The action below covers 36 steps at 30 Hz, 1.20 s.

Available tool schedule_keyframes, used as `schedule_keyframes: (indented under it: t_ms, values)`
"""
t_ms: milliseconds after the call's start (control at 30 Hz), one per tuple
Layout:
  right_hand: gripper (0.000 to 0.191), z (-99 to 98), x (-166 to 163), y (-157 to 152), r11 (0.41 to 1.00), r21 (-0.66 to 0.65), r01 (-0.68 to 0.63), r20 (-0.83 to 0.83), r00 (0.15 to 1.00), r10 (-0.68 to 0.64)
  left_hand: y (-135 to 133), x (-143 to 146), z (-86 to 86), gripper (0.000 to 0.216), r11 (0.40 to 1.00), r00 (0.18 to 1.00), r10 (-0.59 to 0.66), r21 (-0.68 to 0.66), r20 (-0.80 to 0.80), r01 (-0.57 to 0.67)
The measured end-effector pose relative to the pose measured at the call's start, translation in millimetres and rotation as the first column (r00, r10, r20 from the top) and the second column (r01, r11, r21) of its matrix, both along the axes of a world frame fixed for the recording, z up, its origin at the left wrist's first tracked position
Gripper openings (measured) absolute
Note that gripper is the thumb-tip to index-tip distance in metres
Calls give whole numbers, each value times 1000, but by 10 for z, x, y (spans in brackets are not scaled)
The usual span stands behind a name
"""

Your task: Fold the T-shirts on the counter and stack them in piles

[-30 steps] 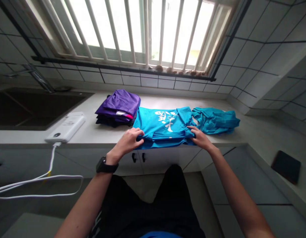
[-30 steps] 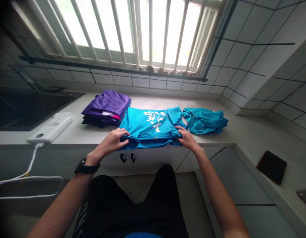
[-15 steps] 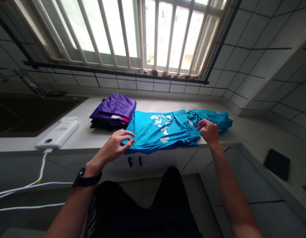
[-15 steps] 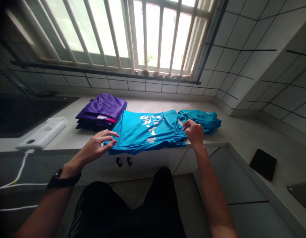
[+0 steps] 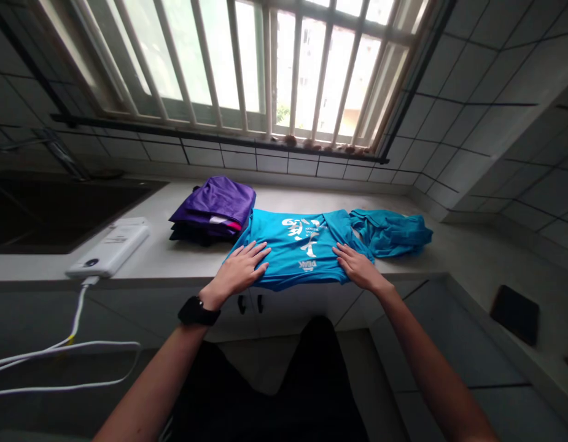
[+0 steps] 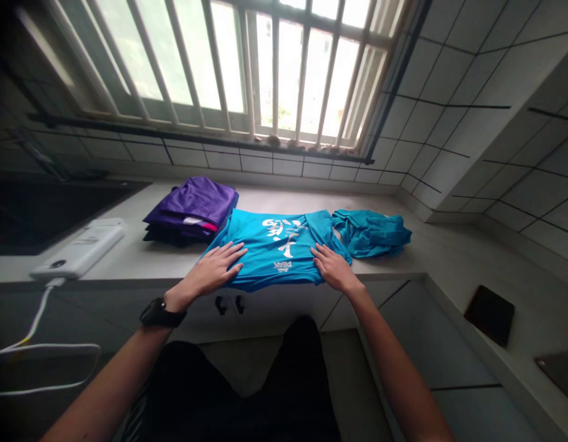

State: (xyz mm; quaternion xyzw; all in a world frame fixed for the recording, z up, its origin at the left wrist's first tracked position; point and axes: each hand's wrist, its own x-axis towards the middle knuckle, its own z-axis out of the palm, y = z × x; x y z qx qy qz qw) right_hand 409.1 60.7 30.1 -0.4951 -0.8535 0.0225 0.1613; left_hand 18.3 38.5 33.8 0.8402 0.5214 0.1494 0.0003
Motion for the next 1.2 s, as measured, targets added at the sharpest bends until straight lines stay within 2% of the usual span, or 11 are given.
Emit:
schedule_keyframes:
  t_ms: [133,233,300,367,467,567,733,800,867,1000,1200]
  values:
    - [56,346,-82,-29,984,-24,178,132,976,-173,3,142,100,48,997,997,54,66,-50,-51]
    - [54,517,-256,143,948,48,316,127,939,-319,37,276,182,48,996,999,8,95,-50,-4]
    - [50,523,-372,305,936,91,341,125,928,-351,77,326,194,50,996,999,9,88,-48,-4]
    - [56,464,-447,459,920,28,391,170,905,-390,120,334,164,55,997,996,68,42,-66,-65]
    - [62,368,-456,630,831,-142,538,226,835,-502,163,307,95,59,990,986,131,-33,-103,-135]
    - [68,376,-406,736,750,-200,630,222,775,-592,165,290,65,59,989,985,135,-47,-103,-141]
    - [71,550,-480,819,684,-243,688,214,726,-654,137,323,89,60,986,984,158,-43,-85,-162]
    - [67,578,-568,819,688,-208,695,180,719,-671,129,337,101,60,984,982,170,-39,-81,-173]
    - [65,557,-651,813,690,-201,695,141,718,-682,120,346,110,60,984,982,170,-43,-87,-174]
    - [68,446,-731,852,645,-318,695,184,712,-677,85,375,127,61,977,975,188,-75,-119,-198]
    - [70,402,-773,1024,708,-291,643,219,765,-605,-66,494,220,66,966,958,248,-45,-144,-256]
